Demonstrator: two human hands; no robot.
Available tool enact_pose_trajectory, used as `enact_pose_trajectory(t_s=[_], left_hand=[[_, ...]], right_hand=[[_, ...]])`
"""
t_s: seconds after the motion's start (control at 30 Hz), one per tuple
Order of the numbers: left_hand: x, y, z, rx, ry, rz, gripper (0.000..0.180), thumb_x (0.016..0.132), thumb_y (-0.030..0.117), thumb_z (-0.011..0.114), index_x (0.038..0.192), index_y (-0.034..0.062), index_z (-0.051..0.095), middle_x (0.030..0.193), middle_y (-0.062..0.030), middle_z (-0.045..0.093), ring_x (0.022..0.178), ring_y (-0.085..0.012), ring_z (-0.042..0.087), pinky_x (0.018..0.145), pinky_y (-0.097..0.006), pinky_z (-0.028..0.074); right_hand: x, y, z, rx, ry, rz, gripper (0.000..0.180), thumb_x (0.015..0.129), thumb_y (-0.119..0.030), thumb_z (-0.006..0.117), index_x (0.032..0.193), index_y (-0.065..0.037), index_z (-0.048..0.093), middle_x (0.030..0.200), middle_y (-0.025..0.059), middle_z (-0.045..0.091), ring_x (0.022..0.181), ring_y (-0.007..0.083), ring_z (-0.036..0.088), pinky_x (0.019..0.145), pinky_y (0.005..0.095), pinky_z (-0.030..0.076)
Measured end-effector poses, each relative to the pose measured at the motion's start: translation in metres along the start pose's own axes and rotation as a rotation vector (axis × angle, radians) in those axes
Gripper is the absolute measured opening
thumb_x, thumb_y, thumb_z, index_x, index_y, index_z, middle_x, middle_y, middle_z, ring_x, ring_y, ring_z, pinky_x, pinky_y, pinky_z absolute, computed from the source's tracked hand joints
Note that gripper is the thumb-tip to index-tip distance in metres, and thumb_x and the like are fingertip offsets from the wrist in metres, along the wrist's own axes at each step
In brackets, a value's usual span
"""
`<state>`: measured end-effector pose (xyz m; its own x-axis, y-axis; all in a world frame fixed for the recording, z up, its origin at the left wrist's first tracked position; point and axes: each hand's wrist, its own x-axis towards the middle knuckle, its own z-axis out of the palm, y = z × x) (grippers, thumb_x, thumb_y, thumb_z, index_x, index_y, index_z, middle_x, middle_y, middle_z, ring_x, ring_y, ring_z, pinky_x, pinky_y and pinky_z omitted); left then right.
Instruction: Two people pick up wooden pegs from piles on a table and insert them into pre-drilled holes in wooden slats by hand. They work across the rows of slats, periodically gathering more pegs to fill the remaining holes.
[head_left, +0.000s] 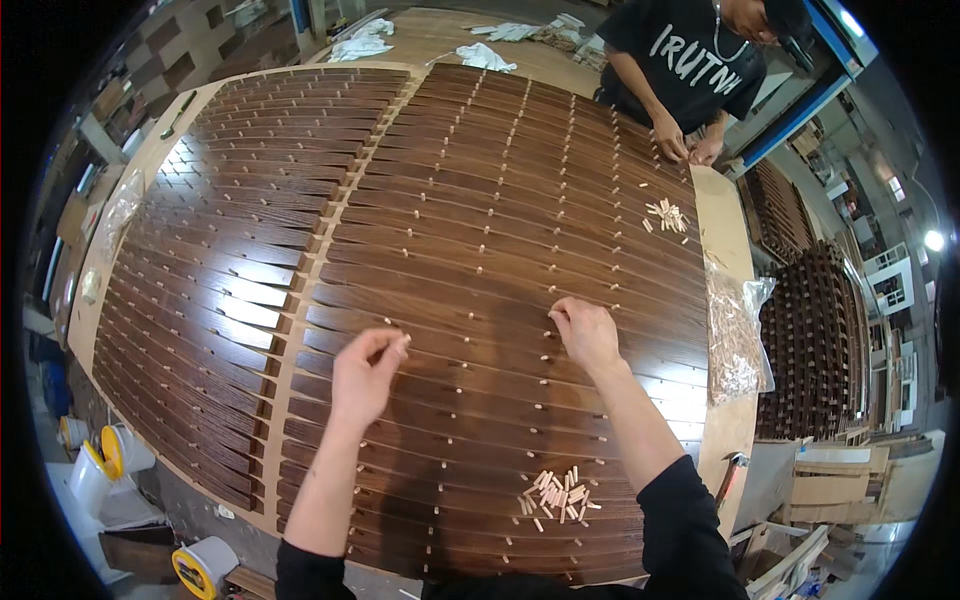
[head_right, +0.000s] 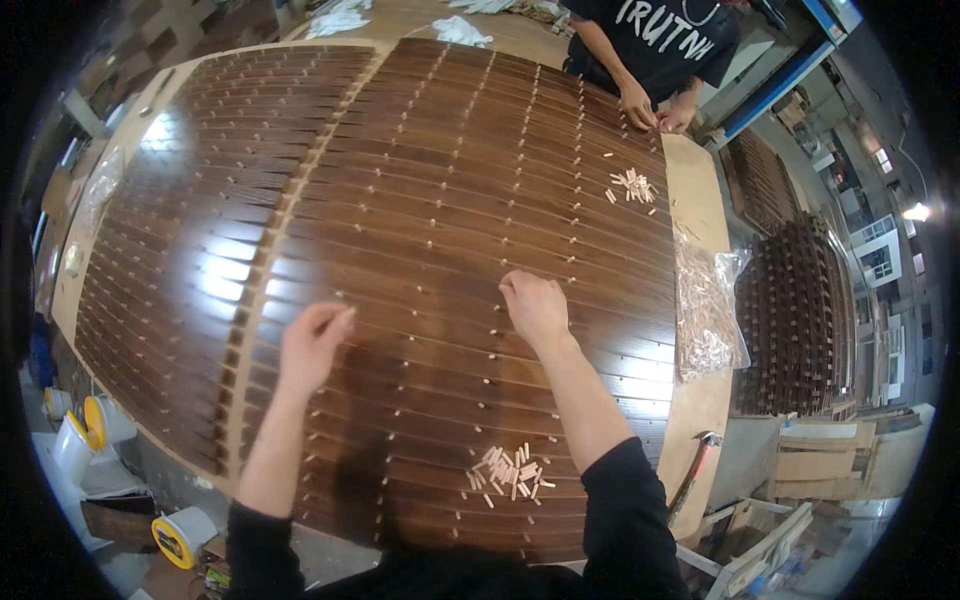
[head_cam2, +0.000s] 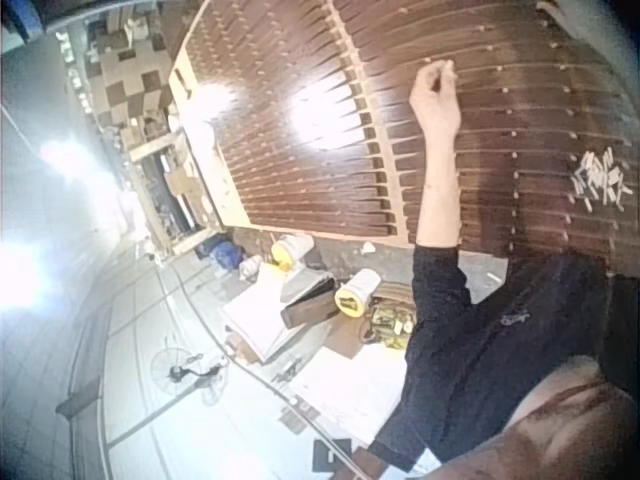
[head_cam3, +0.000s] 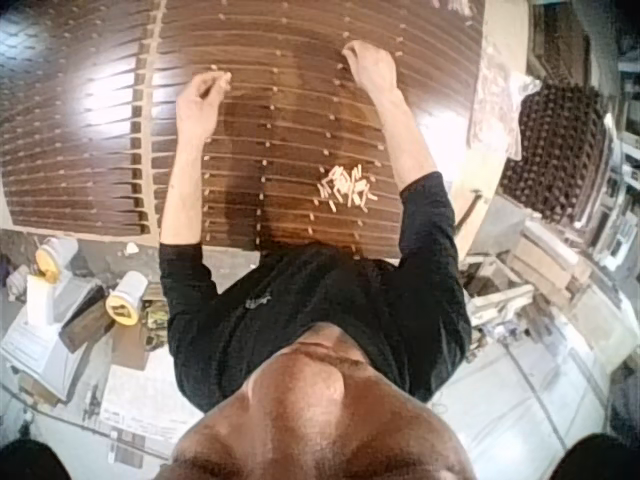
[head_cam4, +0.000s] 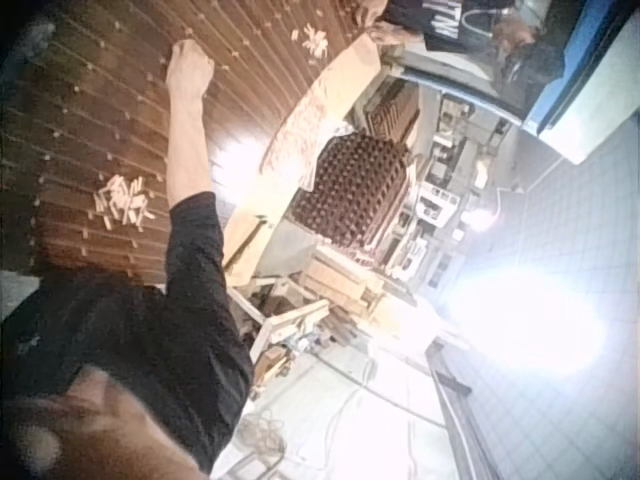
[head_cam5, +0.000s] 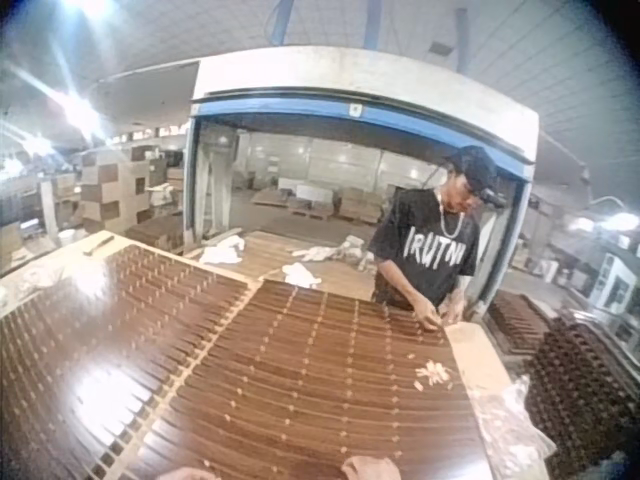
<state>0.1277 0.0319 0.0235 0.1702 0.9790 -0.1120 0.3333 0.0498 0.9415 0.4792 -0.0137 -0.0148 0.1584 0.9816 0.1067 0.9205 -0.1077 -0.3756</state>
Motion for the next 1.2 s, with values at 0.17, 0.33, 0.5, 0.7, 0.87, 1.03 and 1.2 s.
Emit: enact_pose_trajectory(t_s=[0.17,0.33,0.5,0.7,0.87,1.03,1.2], left_hand=[[0.076,-0.023,-0.014,0.269,0.014,0.113,0.014,0.099,0.011,0.068,0.108,0.0009,0.072,0.095,-0.0137,0.076,0.083,-0.0225,0.073,0.077,-0.034,0.057],[0.101,-0.014,-0.014,0.698,-0.119,0.237,0.015,0.098,0.016,0.066,0.099,0.0016,0.069,0.094,-0.0175,0.075,0.088,-0.0364,0.072,0.079,-0.044,0.057],[0.11,-0.007,0.009,1.051,-0.312,0.385,0.014,0.096,0.017,0.065,0.092,0.0037,0.069,0.091,-0.0163,0.075,0.09,-0.0362,0.073,0.08,-0.047,0.059],[0.112,-0.011,0.04,1.488,-0.268,0.459,0.014,0.09,0.011,0.065,0.091,0.0122,0.079,0.096,-0.0096,0.078,0.093,-0.0252,0.078,0.075,-0.038,0.063],[0.112,-0.013,0.011,1.223,-0.166,0.556,0.015,0.093,0.012,0.065,0.106,0.0092,0.071,0.098,-0.0118,0.072,0.098,-0.0316,0.071,0.084,-0.045,0.057],[0.004,0.007,0.047,0.663,-0.019,0.787,0.006,0.091,0.016,0.069,0.093,0.0119,0.065,0.087,-0.0096,0.062,0.087,-0.0321,0.063,0.079,-0.046,0.049],[-0.139,-0.019,0.083,0.499,-0.605,0.76,0.013,0.084,0.024,0.074,0.087,0.0168,0.065,0.087,-0.0015,0.061,0.084,-0.022,0.064,0.072,-0.039,0.053]], right_hand=[[-0.007,0.007,0.008,0.048,0.154,0.041,0.012,0.096,-0.024,0.068,0.096,-0.012,0.071,0.091,0.0069,0.075,0.089,0.0289,0.071,0.082,0.0446,0.049],[0.006,-0.005,-0.003,-0.225,-0.019,-0.051,0.01,0.095,-0.024,0.07,0.092,-0.014,0.071,0.09,0.0037,0.075,0.091,0.0257,0.071,0.081,0.0449,0.048],[-0.006,-0.001,-0.009,-0.026,-0.055,0.106,0.019,0.093,-0.026,0.072,0.105,-0.012,0.075,0.098,0.0053,0.075,0.096,0.0258,0.071,0.089,0.0445,0.05],[-0.089,-0.049,-0.03,0.329,0.017,0.141,0.021,0.091,-0.018,0.075,0.11,-0.009,0.076,0.099,0.0086,0.074,0.091,0.0263,0.071,0.082,0.0388,0.056],[-0.17,-0.062,-0.039,0.284,-0.206,0.09,0.018,0.088,-0.022,0.077,0.104,-0.014,0.075,0.095,0.0023,0.073,0.093,0.0231,0.068,0.086,0.0407,0.05],[-0.216,-0.059,-0.04,0.055,-0.199,0.075,0.015,0.085,-0.024,0.079,0.096,-0.017,0.074,0.09,-0.0015,0.07,0.09,0.0216,0.068,0.081,0.0401,0.049],[-0.222,-0.07,-0.037,0.044,-0.245,0.058,0.015,0.084,-0.024,0.08,0.094,-0.016,0.072,0.088,0.0003,0.07,0.088,0.0239,0.068,0.08,0.0414,0.049]])
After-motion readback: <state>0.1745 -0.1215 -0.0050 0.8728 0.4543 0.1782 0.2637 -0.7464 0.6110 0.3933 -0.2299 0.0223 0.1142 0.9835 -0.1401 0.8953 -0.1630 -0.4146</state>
